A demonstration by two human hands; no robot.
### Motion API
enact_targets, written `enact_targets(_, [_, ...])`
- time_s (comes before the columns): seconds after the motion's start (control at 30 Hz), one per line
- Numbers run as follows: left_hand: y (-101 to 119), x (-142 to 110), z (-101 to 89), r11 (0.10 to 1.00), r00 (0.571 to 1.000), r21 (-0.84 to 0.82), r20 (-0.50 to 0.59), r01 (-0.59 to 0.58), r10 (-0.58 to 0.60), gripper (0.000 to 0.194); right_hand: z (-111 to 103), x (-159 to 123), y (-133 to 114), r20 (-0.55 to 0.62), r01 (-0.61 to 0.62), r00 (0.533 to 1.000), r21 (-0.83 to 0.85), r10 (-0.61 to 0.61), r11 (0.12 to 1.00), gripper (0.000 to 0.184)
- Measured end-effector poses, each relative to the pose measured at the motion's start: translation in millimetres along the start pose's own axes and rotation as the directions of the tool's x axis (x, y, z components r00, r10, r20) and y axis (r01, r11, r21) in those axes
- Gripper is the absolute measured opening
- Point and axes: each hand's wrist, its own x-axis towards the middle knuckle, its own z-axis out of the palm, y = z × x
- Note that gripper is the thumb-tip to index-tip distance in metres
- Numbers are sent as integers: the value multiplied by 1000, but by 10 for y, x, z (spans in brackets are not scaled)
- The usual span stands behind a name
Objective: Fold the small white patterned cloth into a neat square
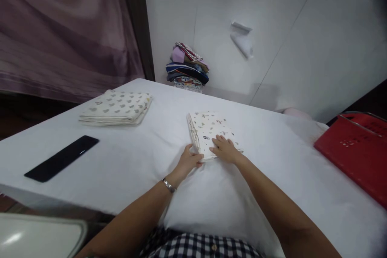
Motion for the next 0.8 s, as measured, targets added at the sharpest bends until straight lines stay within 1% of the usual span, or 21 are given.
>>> enact_targets(0.1, [-1,6,-2,1000,1000,16,11,8,-8,86,-153,176,-139,-28,97,995,29,-96,995,60])
enact_targets(0.17, [-12,9,-8,1000,1000,15,13,5,-6,86,-177,373,-244,-80,161,984,30,-158,987,60])
enact_targets(0.27, [-37,18,-23,1000,999,10,31,-16,16,83,-63,678,-350,-126,179,976,4,-177,984,60])
enact_targets(0.37, [-55,29,-35,1000,999,-1,40,-19,19,81,130,859,-371,-122,176,977,-21,-177,984,60])
enact_targets(0.47, [-59,33,-36,1000,999,3,40,-21,21,80,251,895,-348,-139,181,973,-38,-185,983,60])
enact_targets(0.57, [-58,28,-35,999,998,15,48,-33,32,79,261,867,-337,-132,183,974,-39,-187,982,61])
enact_targets(0.63, [-61,23,-38,999,998,4,57,-35,35,79,220,859,-338,-107,182,977,-25,-183,983,62])
enact_targets(0.7, [-66,20,-45,999,997,2,65,-34,33,78,142,883,-337,-58,181,982,6,-180,983,63])
enact_targets(0.77, [-73,22,-54,999,997,15,69,-30,29,79,39,956,-326,-23,190,982,38,-189,981,62])
enact_targets(0.8, [-77,24,-58,999,997,20,71,-29,28,79,-14,1012,-319,-28,196,980,45,-195,980,61])
